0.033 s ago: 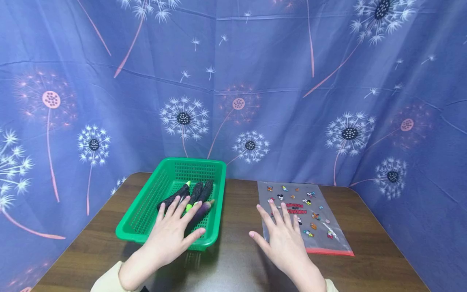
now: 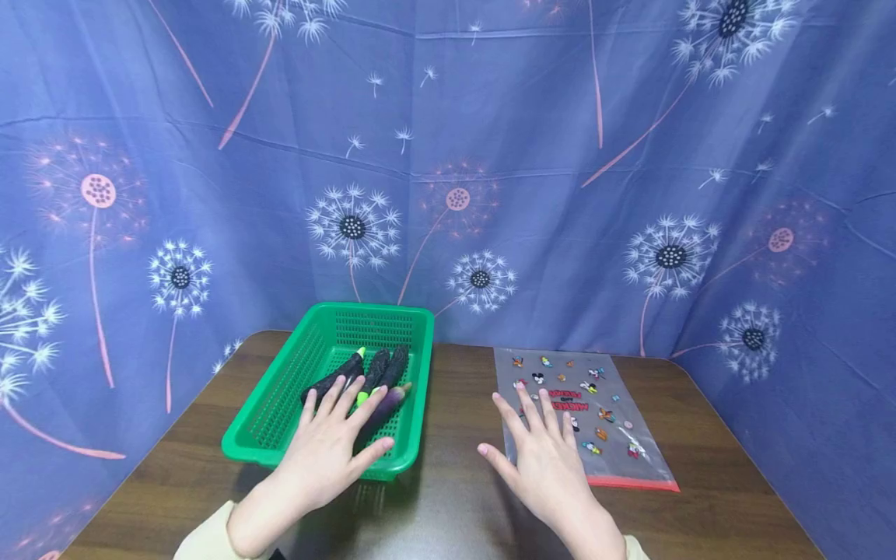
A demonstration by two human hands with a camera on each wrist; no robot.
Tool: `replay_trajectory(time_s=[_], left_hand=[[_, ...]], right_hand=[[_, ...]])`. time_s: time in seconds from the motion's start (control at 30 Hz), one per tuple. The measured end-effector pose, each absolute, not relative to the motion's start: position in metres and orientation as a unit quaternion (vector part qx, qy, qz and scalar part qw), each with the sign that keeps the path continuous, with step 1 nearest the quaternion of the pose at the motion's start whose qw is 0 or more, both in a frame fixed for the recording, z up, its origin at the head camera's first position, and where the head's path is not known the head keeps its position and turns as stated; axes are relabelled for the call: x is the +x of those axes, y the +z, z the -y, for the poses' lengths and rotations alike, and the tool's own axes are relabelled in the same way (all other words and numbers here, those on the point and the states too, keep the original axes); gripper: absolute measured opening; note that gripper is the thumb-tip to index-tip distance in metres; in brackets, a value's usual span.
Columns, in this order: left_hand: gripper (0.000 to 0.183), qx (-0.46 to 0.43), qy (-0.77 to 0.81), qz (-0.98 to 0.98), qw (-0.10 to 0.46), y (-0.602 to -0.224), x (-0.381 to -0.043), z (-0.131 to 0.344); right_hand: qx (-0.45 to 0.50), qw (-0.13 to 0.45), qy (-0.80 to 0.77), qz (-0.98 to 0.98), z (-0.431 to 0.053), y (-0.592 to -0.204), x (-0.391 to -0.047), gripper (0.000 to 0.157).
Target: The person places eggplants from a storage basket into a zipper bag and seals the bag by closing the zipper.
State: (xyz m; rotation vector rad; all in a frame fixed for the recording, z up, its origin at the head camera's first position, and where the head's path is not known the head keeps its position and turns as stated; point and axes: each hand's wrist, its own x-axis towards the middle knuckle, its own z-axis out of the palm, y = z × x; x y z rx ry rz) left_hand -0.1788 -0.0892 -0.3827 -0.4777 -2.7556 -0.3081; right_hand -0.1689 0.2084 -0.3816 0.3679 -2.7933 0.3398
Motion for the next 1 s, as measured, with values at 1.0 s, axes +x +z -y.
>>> replay_trajectory(time_s=[1.0], left_hand=[[0.071, -0.181, -0.086, 0.979, -0.029, -0.318, -0.263, 0.125]], right_hand=[[0.412, 0.207, -0.007, 0.887, -0.413, -0.436, -0.228, 0.069]])
